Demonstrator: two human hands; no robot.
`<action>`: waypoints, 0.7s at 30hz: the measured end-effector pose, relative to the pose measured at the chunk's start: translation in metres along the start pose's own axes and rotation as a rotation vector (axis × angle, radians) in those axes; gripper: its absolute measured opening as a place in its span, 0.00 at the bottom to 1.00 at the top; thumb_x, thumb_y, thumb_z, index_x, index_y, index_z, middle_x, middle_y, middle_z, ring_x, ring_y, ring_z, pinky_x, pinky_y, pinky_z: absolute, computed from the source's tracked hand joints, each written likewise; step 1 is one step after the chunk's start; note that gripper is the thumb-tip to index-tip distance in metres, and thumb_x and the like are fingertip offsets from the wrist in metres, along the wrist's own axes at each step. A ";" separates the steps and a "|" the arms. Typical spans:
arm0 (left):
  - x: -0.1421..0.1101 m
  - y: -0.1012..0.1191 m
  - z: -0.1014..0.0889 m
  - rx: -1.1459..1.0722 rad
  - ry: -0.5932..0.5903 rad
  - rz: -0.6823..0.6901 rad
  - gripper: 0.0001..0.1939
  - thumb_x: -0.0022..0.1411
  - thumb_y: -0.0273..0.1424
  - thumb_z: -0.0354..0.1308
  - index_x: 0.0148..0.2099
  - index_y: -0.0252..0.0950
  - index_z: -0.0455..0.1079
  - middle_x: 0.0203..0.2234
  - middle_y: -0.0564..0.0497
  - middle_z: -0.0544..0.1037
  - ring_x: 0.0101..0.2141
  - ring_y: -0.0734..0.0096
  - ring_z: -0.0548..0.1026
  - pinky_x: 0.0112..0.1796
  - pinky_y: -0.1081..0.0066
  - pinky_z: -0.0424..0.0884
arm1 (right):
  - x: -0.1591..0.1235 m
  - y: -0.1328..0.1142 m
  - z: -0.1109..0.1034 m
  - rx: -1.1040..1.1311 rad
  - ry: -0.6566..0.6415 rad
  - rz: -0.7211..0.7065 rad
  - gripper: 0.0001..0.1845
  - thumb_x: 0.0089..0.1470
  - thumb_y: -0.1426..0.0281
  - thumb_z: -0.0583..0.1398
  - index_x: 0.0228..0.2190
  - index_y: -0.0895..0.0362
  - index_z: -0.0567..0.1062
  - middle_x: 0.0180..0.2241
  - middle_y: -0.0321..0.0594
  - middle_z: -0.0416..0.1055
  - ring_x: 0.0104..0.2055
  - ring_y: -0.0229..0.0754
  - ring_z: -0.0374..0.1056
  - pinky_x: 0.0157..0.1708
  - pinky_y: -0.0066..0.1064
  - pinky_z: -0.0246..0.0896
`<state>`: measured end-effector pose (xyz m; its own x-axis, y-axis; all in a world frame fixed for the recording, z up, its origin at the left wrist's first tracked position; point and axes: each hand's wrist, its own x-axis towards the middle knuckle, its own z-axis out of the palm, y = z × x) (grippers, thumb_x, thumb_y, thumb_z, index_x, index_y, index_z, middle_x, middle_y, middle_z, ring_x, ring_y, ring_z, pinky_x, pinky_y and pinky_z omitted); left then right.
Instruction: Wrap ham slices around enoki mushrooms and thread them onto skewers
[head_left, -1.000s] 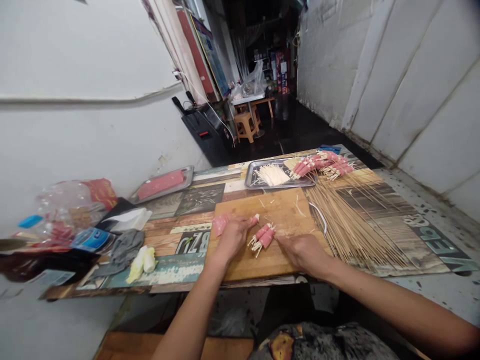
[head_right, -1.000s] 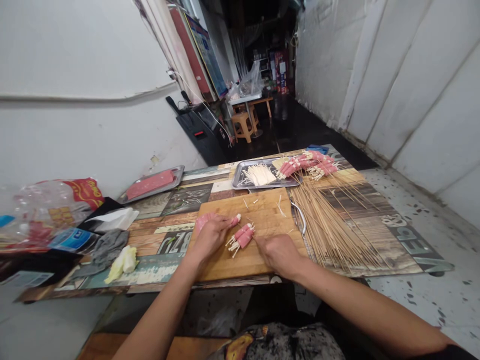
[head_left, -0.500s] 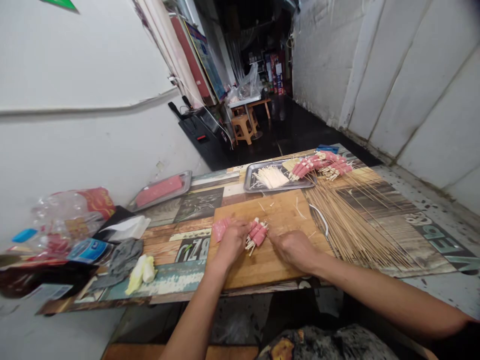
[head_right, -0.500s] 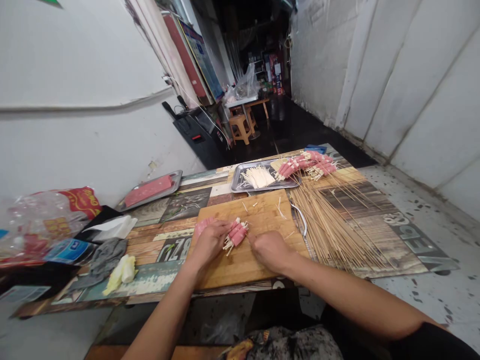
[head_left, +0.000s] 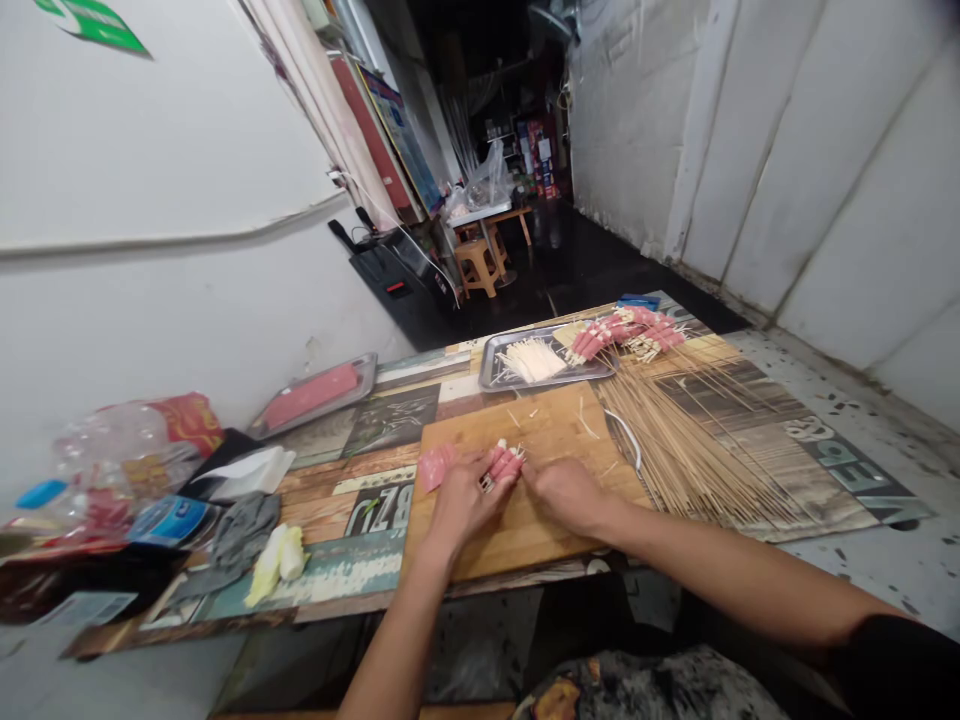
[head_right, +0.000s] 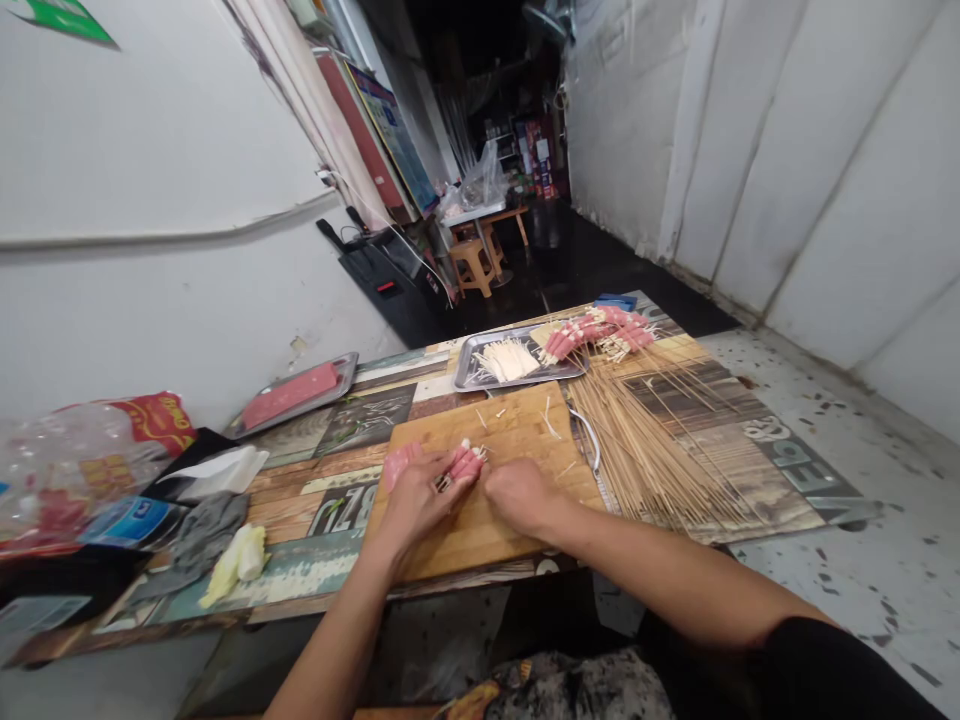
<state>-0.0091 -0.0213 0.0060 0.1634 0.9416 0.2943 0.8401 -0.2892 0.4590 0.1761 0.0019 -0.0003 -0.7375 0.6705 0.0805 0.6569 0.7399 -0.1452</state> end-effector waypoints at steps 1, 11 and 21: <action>0.000 0.000 0.001 0.009 0.002 0.011 0.14 0.61 0.36 0.59 0.46 0.34 0.77 0.40 0.43 0.82 0.40 0.61 0.80 0.43 0.67 0.75 | 0.001 -0.002 -0.002 0.004 -0.002 0.005 0.16 0.57 0.79 0.51 0.43 0.65 0.76 0.33 0.49 0.79 0.34 0.45 0.74 0.32 0.29 0.61; -0.002 0.006 0.017 0.117 0.178 0.038 0.07 0.57 0.29 0.58 0.37 0.36 0.76 0.34 0.46 0.82 0.32 0.63 0.80 0.37 0.65 0.76 | -0.054 0.090 -0.052 -0.023 -0.020 0.513 0.19 0.64 0.67 0.50 0.34 0.62 0.79 0.39 0.51 0.77 0.41 0.47 0.72 0.36 0.30 0.59; 0.002 0.050 0.057 0.095 0.285 -0.056 0.19 0.59 0.26 0.61 0.53 0.31 0.70 0.44 0.40 0.79 0.42 0.54 0.77 0.46 0.56 0.73 | -0.082 0.133 -0.012 -0.218 -0.054 0.570 0.13 0.58 0.79 0.52 0.28 0.62 0.76 0.29 0.48 0.75 0.29 0.42 0.70 0.25 0.31 0.47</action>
<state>0.0631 -0.0240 -0.0186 -0.0247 0.8654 0.5005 0.8906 -0.2084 0.4042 0.3257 0.0463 -0.0141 -0.2633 0.9647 -0.0017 0.9633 0.2630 0.0545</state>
